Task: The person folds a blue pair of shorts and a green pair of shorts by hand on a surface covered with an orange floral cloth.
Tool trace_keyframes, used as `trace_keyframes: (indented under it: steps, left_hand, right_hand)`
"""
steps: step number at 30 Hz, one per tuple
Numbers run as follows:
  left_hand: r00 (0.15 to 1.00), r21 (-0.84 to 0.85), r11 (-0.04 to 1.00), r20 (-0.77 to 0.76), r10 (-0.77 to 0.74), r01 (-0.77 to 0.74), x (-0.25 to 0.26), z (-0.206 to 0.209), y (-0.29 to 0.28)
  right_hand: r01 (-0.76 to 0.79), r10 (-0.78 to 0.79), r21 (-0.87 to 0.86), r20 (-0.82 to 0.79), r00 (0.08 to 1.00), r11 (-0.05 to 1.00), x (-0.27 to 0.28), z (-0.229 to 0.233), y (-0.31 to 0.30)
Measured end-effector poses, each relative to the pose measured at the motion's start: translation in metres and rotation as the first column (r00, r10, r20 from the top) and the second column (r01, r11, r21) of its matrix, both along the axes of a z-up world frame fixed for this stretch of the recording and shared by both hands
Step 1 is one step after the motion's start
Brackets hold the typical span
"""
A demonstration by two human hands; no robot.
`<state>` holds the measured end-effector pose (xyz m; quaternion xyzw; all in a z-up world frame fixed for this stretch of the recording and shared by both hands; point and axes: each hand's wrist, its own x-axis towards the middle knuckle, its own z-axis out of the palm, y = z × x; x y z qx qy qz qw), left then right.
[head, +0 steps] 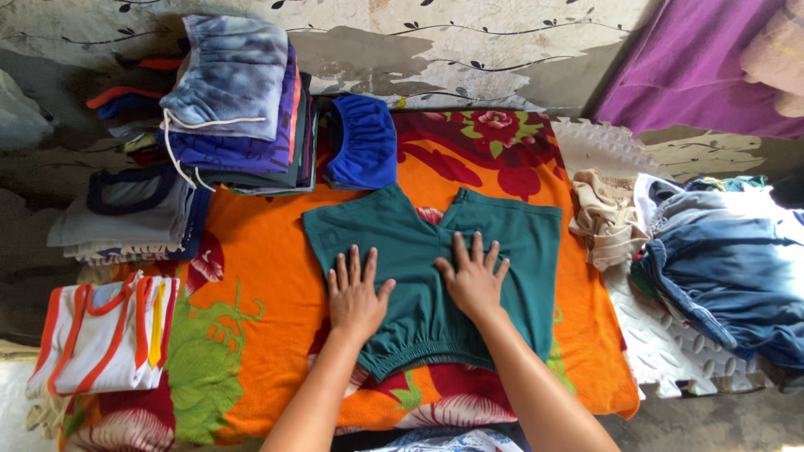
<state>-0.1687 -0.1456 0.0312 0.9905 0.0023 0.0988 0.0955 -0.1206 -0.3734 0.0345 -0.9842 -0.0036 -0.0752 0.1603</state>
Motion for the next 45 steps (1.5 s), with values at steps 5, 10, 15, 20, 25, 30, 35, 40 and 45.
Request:
trace_keyframes:
  steps: [5, 10, 15, 20, 25, 30, 35, 40, 45]
  left_hand:
    - [0.998, 0.026, 1.000, -0.059, 0.012, -0.011, -0.012, 0.002, 0.020]
    - [0.998, 0.047, 0.999, -0.058, -0.012, 0.015, -0.012, 0.002, 0.022]
    - [0.991, -0.179, 0.982, 0.125, -0.037, 0.059, -0.030, 0.031, 0.002]
    - [0.939, -0.546, 0.796, -0.044, -0.340, 0.262, -0.069, 0.080, -0.024]
    - [0.893, -0.550, 0.775, -0.111, -0.436, 0.310, -0.085, 0.076, -0.026]
    - [0.946, -0.563, 0.811, -0.151, -0.287, 0.156, -0.077, 0.054, -0.026]
    - [0.976, -0.460, 0.862, 0.101, -0.191, 0.216, -0.068, 0.059, -0.037]
    - [0.879, -0.339, 0.852, 0.407, -0.249, 0.399, -0.071, 0.071, -0.053]
    - [0.859, -0.392, 0.765, 0.244, -0.450, 0.512, -0.087, 0.064, -0.068]
  right_hand:
    - [-0.029, 0.027, -0.017, -0.076, 0.997, 0.999, -0.003, 0.001, 0.002]
    - [-0.034, 0.063, 0.157, -0.181, 0.982, 0.987, 0.007, -0.002, -0.011]
    - [-0.229, 0.107, 0.387, 0.313, 0.944, 0.893, -0.014, -0.012, -0.027]
    - [-0.246, 0.323, 0.703, 0.025, 0.946, 0.668, -0.050, 0.008, -0.026]
    - [-0.239, 0.607, 0.806, -0.179, 0.774, 0.542, -0.076, 0.039, -0.036]
    - [-0.445, 0.659, 0.596, -0.198, 0.725, 0.669, -0.079, 0.043, -0.036]
    - [-0.250, 0.584, 0.698, -0.289, 0.759, 0.671, -0.049, 0.011, -0.040]
    - [-0.186, 0.602, 0.756, -0.319, 0.732, 0.627, -0.024, -0.013, -0.045]
    - [-0.108, 0.566, 0.761, -0.370, 0.737, 0.639, -0.021, -0.003, -0.048]
